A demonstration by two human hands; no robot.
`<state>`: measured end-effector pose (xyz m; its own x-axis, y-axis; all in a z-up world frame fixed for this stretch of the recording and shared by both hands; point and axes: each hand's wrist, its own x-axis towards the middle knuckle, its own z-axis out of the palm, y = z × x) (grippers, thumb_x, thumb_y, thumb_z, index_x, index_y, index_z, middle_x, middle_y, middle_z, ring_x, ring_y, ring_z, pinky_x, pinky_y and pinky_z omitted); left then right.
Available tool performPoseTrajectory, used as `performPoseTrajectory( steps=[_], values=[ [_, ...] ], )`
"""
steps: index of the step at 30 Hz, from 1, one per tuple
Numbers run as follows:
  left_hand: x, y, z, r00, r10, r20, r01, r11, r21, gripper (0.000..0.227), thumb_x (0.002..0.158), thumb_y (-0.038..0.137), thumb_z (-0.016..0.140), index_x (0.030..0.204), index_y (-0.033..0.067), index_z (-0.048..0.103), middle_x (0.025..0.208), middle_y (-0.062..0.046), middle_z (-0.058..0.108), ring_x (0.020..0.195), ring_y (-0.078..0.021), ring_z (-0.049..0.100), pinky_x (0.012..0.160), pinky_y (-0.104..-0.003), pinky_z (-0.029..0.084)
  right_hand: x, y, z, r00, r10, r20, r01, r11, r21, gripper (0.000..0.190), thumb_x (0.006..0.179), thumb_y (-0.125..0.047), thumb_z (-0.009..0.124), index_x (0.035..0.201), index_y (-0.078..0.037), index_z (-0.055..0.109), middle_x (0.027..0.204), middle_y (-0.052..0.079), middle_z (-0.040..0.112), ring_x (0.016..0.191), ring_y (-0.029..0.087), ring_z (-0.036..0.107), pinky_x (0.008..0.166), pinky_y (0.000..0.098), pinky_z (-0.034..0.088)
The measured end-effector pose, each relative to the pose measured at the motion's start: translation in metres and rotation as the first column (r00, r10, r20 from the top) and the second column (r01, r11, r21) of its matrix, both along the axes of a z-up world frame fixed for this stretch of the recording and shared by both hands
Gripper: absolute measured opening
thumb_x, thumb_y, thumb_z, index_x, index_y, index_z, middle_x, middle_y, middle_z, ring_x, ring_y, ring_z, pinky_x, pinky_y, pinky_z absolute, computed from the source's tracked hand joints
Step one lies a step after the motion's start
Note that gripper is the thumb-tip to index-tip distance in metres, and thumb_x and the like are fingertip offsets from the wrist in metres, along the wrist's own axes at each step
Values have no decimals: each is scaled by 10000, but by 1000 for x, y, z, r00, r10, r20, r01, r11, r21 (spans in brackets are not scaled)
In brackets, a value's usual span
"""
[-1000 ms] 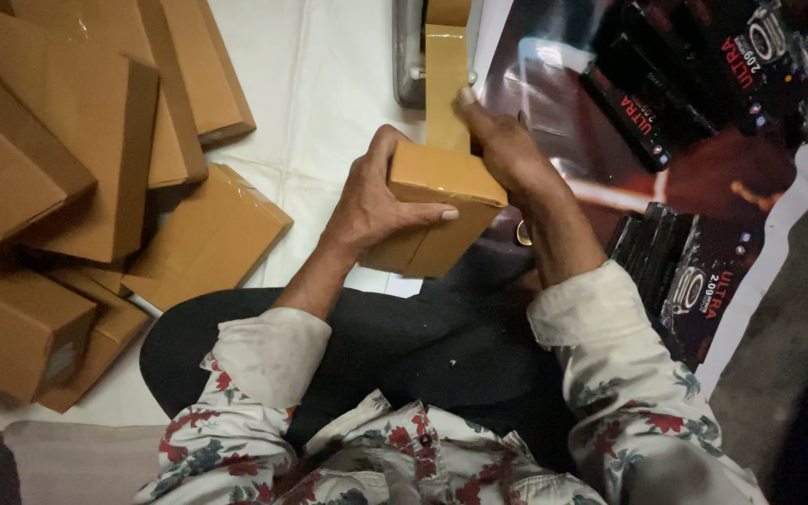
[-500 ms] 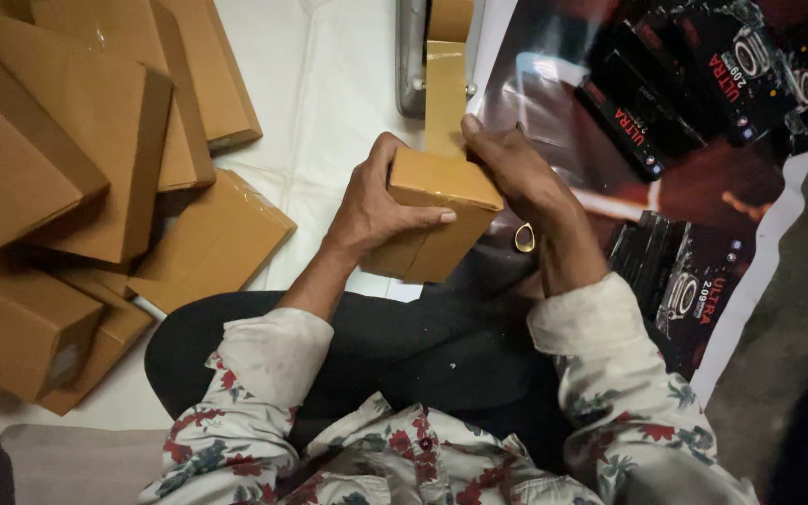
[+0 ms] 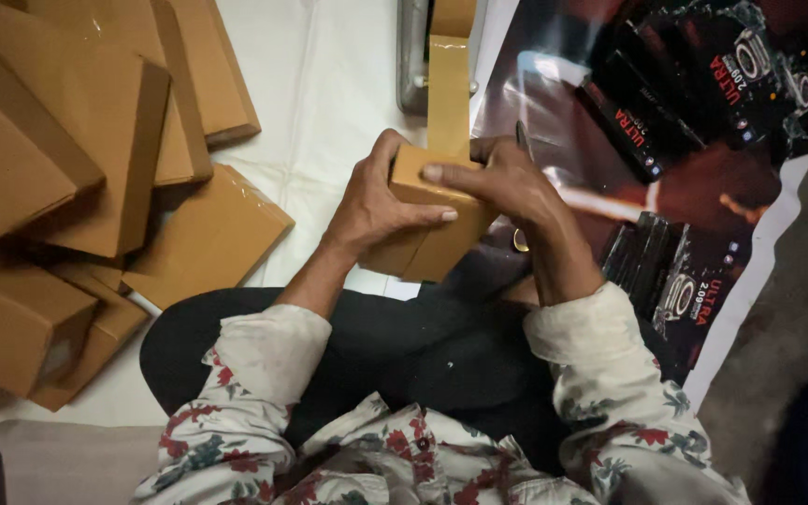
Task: The person sits on the floor and packs small items into cardboard boxes. They fold the flaps, apply tape to seal the boxes, and place the finished packages aside. The person uses a tape dispenser and scissors during the process.
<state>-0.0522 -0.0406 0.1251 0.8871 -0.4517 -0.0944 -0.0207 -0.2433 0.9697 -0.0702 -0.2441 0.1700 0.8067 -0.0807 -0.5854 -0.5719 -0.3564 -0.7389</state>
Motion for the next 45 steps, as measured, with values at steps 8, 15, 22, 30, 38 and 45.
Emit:
performPoseTrajectory(
  steps=[8,15,22,30,38,45],
  values=[
    [2,-2,4,997,7,80,-9,1000,21,781,573,423,997,1069,78,502,990,-111,735,970,-238,744,855,-362,593,8,3,0,986,108,124,-100,992,-73,695,739,-530,810,1082,73,760,940,233,775,787,309,758,722,407,594],
    [7,2,2,996,69,47,-65,993,-96,707,624,399,989,1039,86,510,979,-70,707,957,-197,704,848,-335,587,-21,-14,-27,924,-381,23,329,826,457,832,845,-635,668,1329,42,644,1281,151,698,1219,242,633,1069,358,441],
    [3,-3,-6,998,51,-34,-58,960,-275,663,661,402,967,1063,61,564,1007,-45,701,966,-128,654,852,-320,575,-54,-10,-33,886,-3,463,-78,985,155,883,624,-227,936,1379,-34,523,1246,84,673,1179,191,634,1011,360,531],
    [19,-11,-33,719,-260,-645,-278,742,-610,1184,724,946,265,1359,-10,555,1175,-141,718,1137,-237,670,1004,-391,541,-67,3,0,945,-172,279,61,928,366,648,702,-187,864,1270,21,633,1090,91,758,990,200,732,891,342,594],
    [83,-53,-87,600,-467,-649,-380,548,-745,1381,646,1044,188,1315,-102,572,1124,-201,696,1006,-285,676,913,-420,565,-65,6,19,946,-177,272,42,898,438,611,722,-176,826,1272,1,626,1082,84,741,971,180,719,858,334,585],
    [130,-75,-102,738,-234,-633,-428,564,-706,1361,665,995,218,1295,-158,573,1212,-222,690,1140,-301,683,1064,-432,556,-75,11,8,939,-115,323,14,954,298,625,700,-176,867,1263,-35,634,1113,74,738,1031,175,696,922,328,551]
  ],
)
